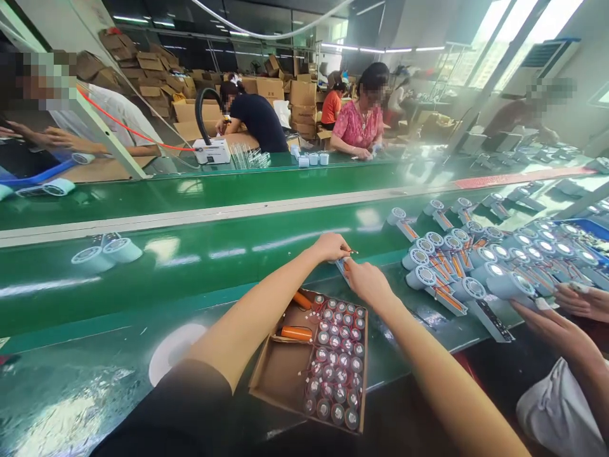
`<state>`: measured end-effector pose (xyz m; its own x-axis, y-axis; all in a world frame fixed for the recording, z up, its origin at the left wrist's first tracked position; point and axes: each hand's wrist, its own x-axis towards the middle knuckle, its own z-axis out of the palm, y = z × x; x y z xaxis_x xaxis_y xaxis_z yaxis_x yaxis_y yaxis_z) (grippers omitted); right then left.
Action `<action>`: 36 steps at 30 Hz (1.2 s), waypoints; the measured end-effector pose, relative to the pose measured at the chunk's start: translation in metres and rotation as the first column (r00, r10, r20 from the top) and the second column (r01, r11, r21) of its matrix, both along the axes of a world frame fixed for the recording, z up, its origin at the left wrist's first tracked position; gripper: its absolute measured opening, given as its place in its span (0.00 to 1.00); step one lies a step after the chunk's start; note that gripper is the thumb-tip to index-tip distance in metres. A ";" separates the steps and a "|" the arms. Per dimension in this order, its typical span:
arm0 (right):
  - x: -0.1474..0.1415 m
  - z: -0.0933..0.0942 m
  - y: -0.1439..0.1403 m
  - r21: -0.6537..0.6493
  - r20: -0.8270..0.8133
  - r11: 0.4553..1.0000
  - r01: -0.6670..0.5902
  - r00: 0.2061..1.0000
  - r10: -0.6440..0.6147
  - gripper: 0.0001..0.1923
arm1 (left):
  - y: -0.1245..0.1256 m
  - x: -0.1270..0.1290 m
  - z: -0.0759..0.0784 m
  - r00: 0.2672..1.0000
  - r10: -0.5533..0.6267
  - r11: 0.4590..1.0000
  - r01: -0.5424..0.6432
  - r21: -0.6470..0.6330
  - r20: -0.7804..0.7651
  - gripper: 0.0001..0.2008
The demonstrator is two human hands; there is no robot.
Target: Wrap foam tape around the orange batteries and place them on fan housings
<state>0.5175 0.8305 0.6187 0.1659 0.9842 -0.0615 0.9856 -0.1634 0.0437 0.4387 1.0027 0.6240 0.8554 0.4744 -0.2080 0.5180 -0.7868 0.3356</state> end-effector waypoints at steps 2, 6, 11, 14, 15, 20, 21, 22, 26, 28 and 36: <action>-0.002 0.003 0.006 -0.036 0.005 0.999 -0.015 1.000 0.015 0.21 | 0.002 0.002 0.000 1.000 0.000 1.000 0.000 -0.005 0.004 0.15; -0.008 0.004 0.022 -0.047 -0.008 0.999 -0.012 1.000 0.012 0.21 | 0.006 0.007 0.000 1.000 -0.003 1.000 0.003 -0.017 0.019 0.14; -0.007 0.012 0.034 -0.021 -0.073 1.000 -0.019 0.997 0.017 0.18 | -0.002 0.008 0.013 0.990 -0.049 0.999 0.048 0.016 0.133 0.08; 0.004 0.023 0.012 0.073 -0.124 0.997 -0.038 0.991 0.047 0.17 | -0.026 -0.016 0.034 0.939 -0.111 0.989 0.072 0.127 0.325 0.06; 0.005 0.026 -0.001 0.168 -0.163 0.985 -0.034 0.985 0.062 0.18 | -0.038 -0.032 0.041 0.913 -0.128 0.984 0.066 0.168 0.388 0.08; -0.034 0.041 -0.079 0.708 -0.529 0.668 0.231 0.799 0.285 0.26 | -0.099 -0.132 0.056 0.473 -0.418 0.873 -0.028 0.488 0.776 0.09; -0.047 0.046 -0.088 0.728 -0.540 0.644 0.235 0.775 0.328 0.24 | -0.109 -0.149 0.058 0.353 -0.491 0.835 -0.067 0.546 0.796 0.11; -0.060 0.051 -0.094 0.743 -0.526 0.637 0.207 0.769 0.364 0.20 | -0.116 -0.164 0.059 0.289 -0.537 0.806 -0.100 0.583 0.793 0.12; -0.073 0.057 -0.074 0.737 -0.452 0.669 0.097 0.806 0.382 0.18 | -0.133 -0.234 0.053 0.554 -0.488 0.767 -0.097 0.635 0.674 0.21; -0.050 0.043 -0.048 0.641 -0.497 0.759 0.113 0.815 0.298 0.21 | -0.142 -0.292 0.042 0.739 -0.344 0.780 -0.119 0.615 0.579 0.23; 0.084 -0.070 0.085 0.440 -0.690 0.775 0.453 0.723 -0.031 0.23 | -0.250 -0.492 -0.018 0.916 0.367 0.781 -0.398 0.481 0.163 0.46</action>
<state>0.6012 0.9158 0.5485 0.5340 0.7965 0.2837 0.6618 -0.1849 -0.7266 -0.0530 0.7525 0.6064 0.5843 0.7894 0.1881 0.8044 -0.5941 -0.0053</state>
